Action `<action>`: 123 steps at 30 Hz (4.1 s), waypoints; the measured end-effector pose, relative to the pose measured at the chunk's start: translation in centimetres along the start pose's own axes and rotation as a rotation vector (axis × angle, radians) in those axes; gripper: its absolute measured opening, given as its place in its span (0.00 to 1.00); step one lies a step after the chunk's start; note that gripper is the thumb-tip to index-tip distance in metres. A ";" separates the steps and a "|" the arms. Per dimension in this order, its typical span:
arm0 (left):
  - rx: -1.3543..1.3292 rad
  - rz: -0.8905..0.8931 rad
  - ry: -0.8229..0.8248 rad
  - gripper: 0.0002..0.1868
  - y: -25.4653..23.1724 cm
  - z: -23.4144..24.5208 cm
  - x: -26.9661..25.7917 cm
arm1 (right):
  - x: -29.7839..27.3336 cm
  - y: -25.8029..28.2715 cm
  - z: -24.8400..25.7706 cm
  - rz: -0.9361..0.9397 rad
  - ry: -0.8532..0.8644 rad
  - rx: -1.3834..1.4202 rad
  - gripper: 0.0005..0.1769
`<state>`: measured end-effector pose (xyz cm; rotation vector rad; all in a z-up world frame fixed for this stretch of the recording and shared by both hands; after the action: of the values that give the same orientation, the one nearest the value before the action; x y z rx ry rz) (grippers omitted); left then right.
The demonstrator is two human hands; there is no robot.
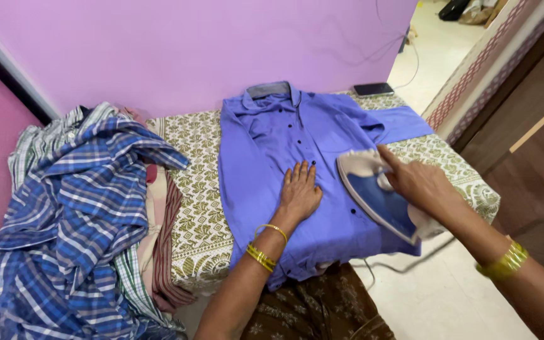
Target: The person irons a purple long-sleeved shirt on a patterned table. They smooth the fabric, iron the sleeves and body, and adjust the shirt's position throughout the process.
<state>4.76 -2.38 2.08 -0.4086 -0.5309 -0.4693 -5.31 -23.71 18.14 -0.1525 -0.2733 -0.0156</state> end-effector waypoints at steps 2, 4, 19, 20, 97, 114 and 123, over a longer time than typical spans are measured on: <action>0.007 0.004 0.014 0.36 0.2 -0.2 0.2 | -1.3 -1.0 0.5 0.026 -0.039 0.022 0.39; 0.012 0.000 0.018 0.36 0.3 -0.6 0.1 | -0.7 -2.7 0.5 -0.025 -0.042 0.016 0.37; 0.114 0.708 -0.160 0.42 12.3 15.6 -7.0 | 1.9 -3.9 0.1 -0.017 -0.222 0.008 0.35; 0.145 0.696 -0.172 0.43 11.2 15.6 -7.5 | 1.8 -3.9 0.0 -0.016 -0.221 0.003 0.35; 0.435 -0.076 -0.018 0.10 15.4 -8.5 22.1 | 2.9 -5.2 -1.4 -0.156 0.086 0.027 0.38; 0.129 0.133 0.315 0.42 9.3 3.5 6.8 | 2.9 -4.8 -0.7 -0.054 0.066 -0.038 0.46; 0.197 0.466 0.037 0.44 10.1 17.4 -5.0 | 3.1 -5.4 -1.5 -0.047 0.009 -0.037 0.46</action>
<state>-0.49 15.87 10.47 -0.3201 -0.4235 0.0248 -2.08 -29.23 18.33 -0.1829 -0.2677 -0.0681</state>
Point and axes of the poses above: each hand's wrist, its own x-axis towards the middle knuckle, its own z-axis out of the back of the hand, y = z × x, the point moved 6 cm from there along x, towards the middle knuckle, and after that the axes turned 12 degrees about -y, right-handed, at the moved point
